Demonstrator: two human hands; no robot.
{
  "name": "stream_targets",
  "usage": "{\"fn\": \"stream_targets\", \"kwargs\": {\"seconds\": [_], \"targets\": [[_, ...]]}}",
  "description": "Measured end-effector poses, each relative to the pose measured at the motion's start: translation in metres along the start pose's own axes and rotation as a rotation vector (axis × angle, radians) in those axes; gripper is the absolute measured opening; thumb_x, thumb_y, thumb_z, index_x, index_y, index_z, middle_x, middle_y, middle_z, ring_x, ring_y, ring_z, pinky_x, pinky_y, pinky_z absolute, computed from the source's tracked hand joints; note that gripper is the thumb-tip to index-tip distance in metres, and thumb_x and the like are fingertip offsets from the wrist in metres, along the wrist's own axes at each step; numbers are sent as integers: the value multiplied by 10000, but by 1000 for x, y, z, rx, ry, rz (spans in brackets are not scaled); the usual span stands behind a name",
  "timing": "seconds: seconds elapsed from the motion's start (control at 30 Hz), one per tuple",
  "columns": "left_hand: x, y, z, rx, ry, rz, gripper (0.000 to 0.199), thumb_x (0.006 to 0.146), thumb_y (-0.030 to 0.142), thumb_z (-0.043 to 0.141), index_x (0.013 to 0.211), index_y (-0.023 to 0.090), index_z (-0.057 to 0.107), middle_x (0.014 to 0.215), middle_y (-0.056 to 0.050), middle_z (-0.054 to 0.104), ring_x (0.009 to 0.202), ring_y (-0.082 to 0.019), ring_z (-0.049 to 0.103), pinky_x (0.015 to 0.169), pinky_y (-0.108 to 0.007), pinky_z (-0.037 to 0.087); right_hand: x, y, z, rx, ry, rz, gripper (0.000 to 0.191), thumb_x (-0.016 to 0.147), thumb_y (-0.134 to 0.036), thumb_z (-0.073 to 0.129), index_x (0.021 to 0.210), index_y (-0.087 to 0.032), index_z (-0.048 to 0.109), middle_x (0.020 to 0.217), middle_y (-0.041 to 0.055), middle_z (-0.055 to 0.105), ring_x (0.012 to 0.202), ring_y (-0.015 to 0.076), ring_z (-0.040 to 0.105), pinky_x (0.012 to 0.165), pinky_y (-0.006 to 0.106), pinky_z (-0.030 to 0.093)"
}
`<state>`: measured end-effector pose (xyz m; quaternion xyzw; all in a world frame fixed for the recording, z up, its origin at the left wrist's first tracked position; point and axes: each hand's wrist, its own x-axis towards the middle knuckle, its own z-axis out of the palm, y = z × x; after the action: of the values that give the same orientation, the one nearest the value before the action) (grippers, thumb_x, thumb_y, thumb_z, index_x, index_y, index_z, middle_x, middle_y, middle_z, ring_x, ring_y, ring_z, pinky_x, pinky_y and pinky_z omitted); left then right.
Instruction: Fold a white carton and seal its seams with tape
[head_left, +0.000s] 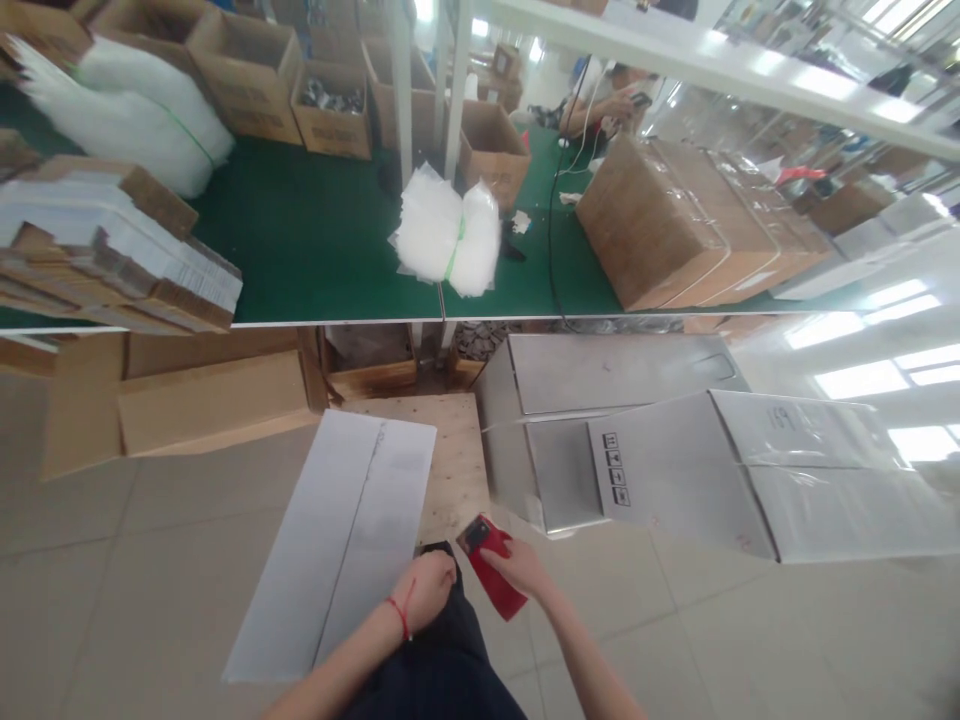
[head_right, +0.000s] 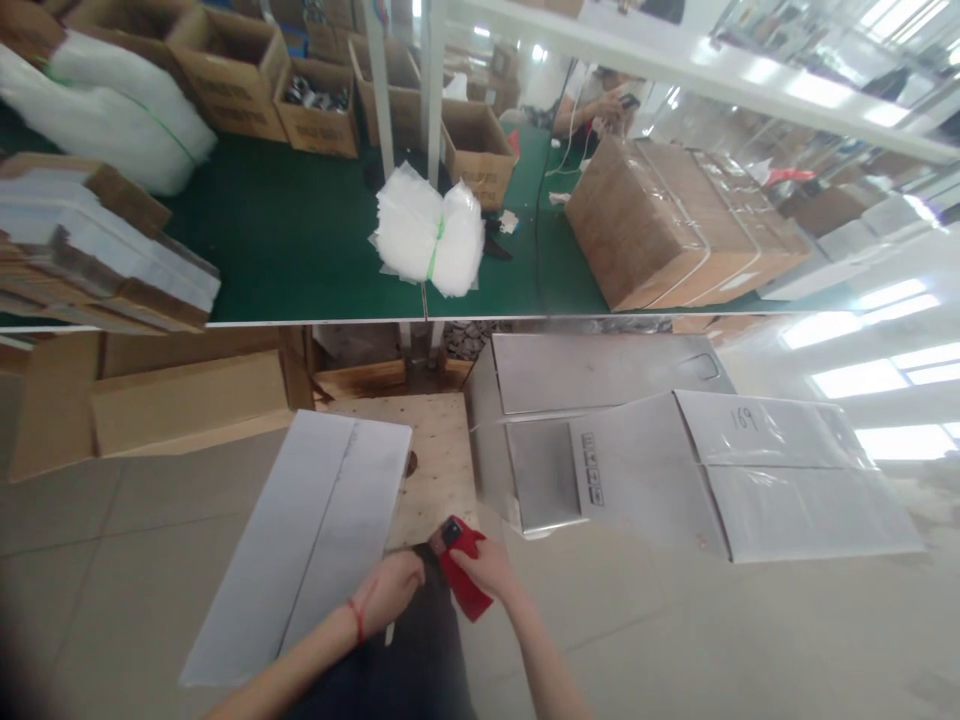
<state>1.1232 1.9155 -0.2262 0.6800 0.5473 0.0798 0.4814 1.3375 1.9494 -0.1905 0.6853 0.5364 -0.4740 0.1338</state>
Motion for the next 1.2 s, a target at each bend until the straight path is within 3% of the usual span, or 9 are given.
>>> {"fn": "stream_targets", "kwargs": {"seconds": [0.1,0.23,0.37,0.47,0.6,0.73,0.97,1.07,1.2], "targets": [[-31,12,-35,-269,102,-171,260,907,278,426,935,179,665,982,-121,767,930,-224,711,899,-426,573,-30,-3,-8,156,-55,-157,437,830,-614,583,731,-202,689,769,68,750,760,226,667,698,351,443],[-54,10,-61,-615,111,-305,559,794,532,565,1177,129,627,1288,-222,721,1116,-283,715,1009,-452,568,-62,-33,-6,253,-210,-289,458,769,-642,617,659,-198,591,649,-9,571,657,158,514,642,329,352],[-74,2,-74,-867,106,-353,497,701,569,654,989,165,694,989,-123,811,927,-247,736,906,-407,577,-80,-72,10,195,-332,-320,387,754,-557,637,628,-209,524,615,-42,494,624,128,454,614,315,314],[-96,-3,-83,-942,171,-391,339,682,542,685,664,210,622,631,6,677,658,-170,616,719,-349,508,-85,-96,24,124,-356,-348,361,748,-516,641,613,-216,493,609,-48,476,622,123,443,611,318,303],[-124,-17,-93,-960,275,-430,343,665,537,683,583,217,592,552,34,602,594,-151,540,673,-340,436,-84,-120,43,83,-430,-271,362,723,-508,673,600,-219,493,605,-51,487,596,116,445,591,311,318],[-152,-64,-123,-924,408,-510,401,624,608,692,571,224,589,550,32,603,603,-158,535,686,-345,422,-80,-119,54,18,-468,-201,357,717,-496,677,583,-222,491,577,-50,496,562,115,467,560,309,319],[-220,-197,-225,-774,683,-694,727,303,873,771,595,221,636,532,73,600,669,-155,528,750,-319,404,-77,-58,59,-45,-337,-68,309,739,-425,654,572,-223,489,587,-35,512,593,136,497,602,336,321],[-232,-225,-237,-764,680,-705,801,245,911,754,611,207,646,528,81,613,659,-144,534,743,-304,413,-79,-49,64,-36,-327,-46,326,758,-450,650,571,-223,509,569,-40,510,574,132,480,604,340,330],[-236,-240,-236,-740,681,-696,849,273,945,718,663,192,660,552,85,625,661,-132,547,732,-289,427,-80,-57,73,5,-316,-40,367,747,-525,670,582,-221,546,560,-38,533,573,138,489,615,338,359]]}}
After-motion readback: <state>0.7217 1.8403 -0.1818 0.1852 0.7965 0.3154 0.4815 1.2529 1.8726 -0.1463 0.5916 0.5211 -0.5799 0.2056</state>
